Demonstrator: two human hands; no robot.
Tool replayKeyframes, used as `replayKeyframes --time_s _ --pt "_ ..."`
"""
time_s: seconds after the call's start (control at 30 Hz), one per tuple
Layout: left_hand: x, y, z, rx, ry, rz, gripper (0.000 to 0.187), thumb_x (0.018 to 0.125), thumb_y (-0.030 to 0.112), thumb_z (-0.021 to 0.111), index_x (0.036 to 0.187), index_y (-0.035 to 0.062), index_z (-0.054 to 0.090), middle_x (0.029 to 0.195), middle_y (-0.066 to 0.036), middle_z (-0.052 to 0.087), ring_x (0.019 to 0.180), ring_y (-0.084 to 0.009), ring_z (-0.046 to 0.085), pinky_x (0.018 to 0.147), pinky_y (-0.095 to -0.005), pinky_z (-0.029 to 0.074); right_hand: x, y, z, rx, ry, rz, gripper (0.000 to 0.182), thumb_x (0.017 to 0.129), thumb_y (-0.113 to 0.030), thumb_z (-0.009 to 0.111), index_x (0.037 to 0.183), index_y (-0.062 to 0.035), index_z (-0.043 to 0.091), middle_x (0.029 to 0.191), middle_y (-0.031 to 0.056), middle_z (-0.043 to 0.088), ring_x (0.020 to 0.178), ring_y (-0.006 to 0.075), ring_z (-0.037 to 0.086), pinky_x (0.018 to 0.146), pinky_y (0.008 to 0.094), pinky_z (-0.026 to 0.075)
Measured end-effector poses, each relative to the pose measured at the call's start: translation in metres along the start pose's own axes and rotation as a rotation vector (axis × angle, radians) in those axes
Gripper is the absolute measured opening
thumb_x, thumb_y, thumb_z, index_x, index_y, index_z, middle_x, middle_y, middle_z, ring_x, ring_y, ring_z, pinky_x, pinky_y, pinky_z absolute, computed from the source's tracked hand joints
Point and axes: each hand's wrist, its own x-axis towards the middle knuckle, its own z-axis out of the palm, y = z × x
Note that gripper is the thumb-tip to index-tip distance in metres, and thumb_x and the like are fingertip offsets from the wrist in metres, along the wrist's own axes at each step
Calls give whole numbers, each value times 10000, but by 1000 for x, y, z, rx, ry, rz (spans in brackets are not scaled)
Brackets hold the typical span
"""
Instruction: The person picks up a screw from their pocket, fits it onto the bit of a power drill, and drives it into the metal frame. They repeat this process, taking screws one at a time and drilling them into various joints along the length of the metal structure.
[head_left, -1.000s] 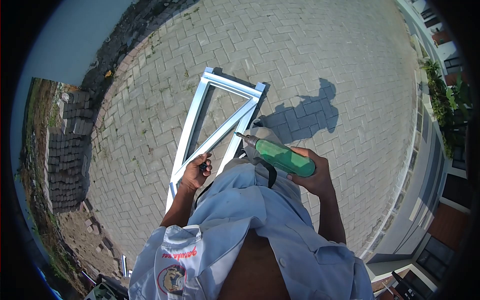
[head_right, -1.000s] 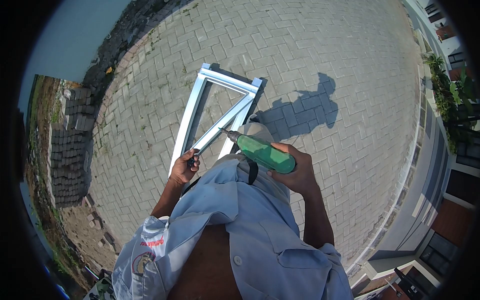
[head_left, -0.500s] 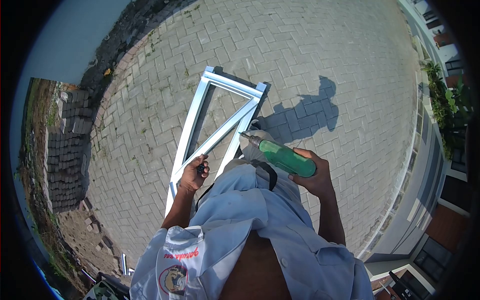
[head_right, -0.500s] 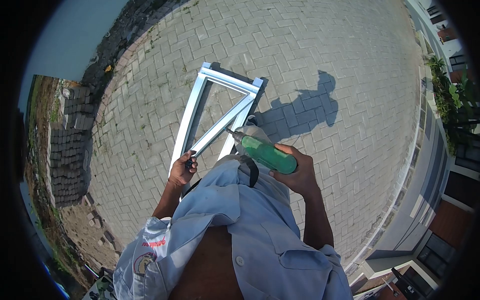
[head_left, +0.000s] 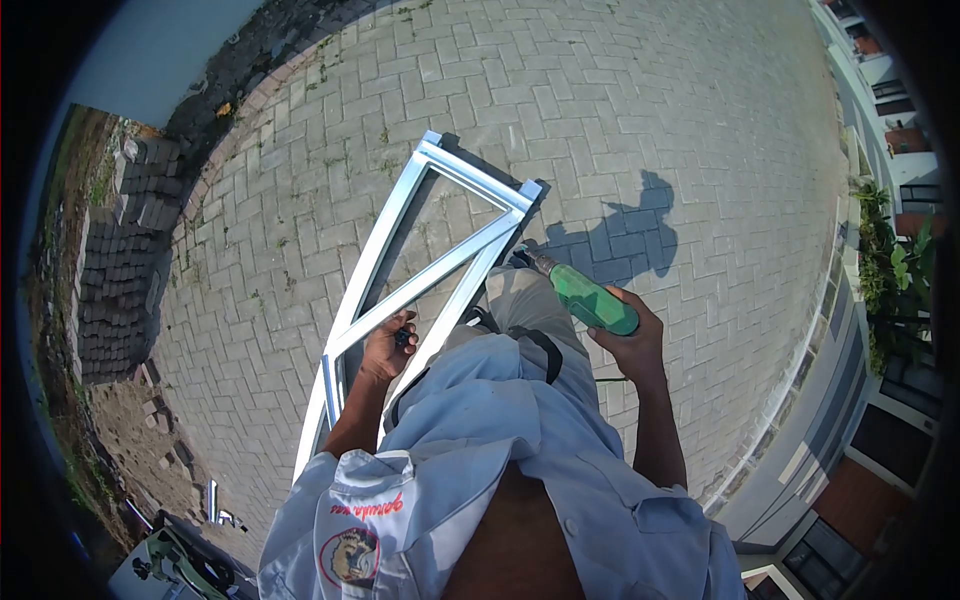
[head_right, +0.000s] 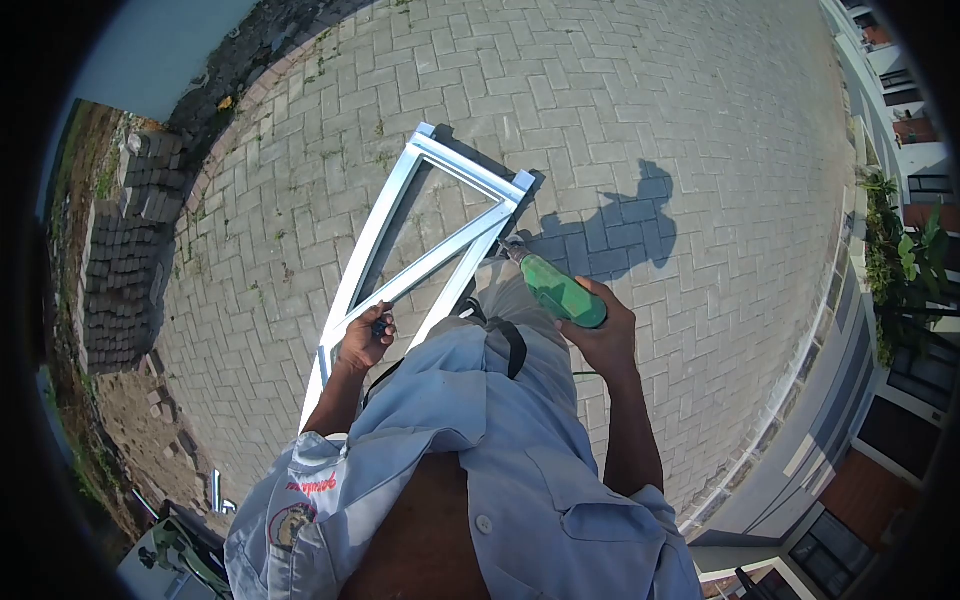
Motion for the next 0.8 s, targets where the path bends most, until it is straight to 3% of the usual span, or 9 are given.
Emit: replayKeyframes --time_s 0.1,0.13,0.17,0.2,0.33,0.43,0.6,0.8 --pt "4 3 5 32 10 18 324 961 262 704 1165 26 616 852 -39 609 691 -160 589 568 -264 408 48 20 4 -160 66 27 720 701 -130 894 1345 37 620 1140 180 742 1044 212 720 924 349 562" --pt "8 5 7 43 8 25 323 951 226 700 1178 13 611 876 -50 614 704 -164 594 576 -266 416 69 41 6 -201 89 26 729 699 -180 900 1344 20 626 1126 191 748 1031 249 735 906 367 569" --pt "14 10 13 56 7 31 326 941 190 696 1191 0 607 900 -60 619 717 -169 600 585 -269 424 90 58 8 -206 95 30 723 696 -179 900 1340 11 630 1132 194 748 1033 263 737 906 374 570" --pt "13 21 31 31 47 11 255 922 35 637 1171 -10 609 895 -97 622 734 -196 615 613 -296 461 111 75 9 -211 101 37 717 694 -178 900 1335 2 635 1137 196 748 1036 278 740 905 380 572" --pt "43 56 75 119 38 10 341 901 -89 583 1237 -33 583 960 -114 643 820 -205 628 718 -306 494 196 141 21 -194 118 111 692 689 -183 906 1314 -35 647 1147 199 747 1053 322 739 912 408 572" --pt "56 93 126 141 39 27 346 902 -81 608 1244 -42 578 998 -130 662 828 -204 648 709 -294 509 250 175 31 -222 113 176 665 708 -149 897 1312 -29 648 1137 170 747 1045 279 727 922 386 556" --pt "89 136 193 287 62 29 228 991 28 628 1210 -28 597 1016 -123 693 778 -173 694 651 -275 542 322 225 50 -223 91 296 662 706 -185 891 1308 -55 649 1153 176 745 1065 326 726 930 416 558" --pt "98 167 251 377 77 -2 229 983 37 634 1201 -28 609 1022 -130 701 826 -194 709 703 -298 562 355 263 72 -268 61 406 656 726 -205 873 1329 -99 638 1180 174 741 1096 355 716 933 443 557"
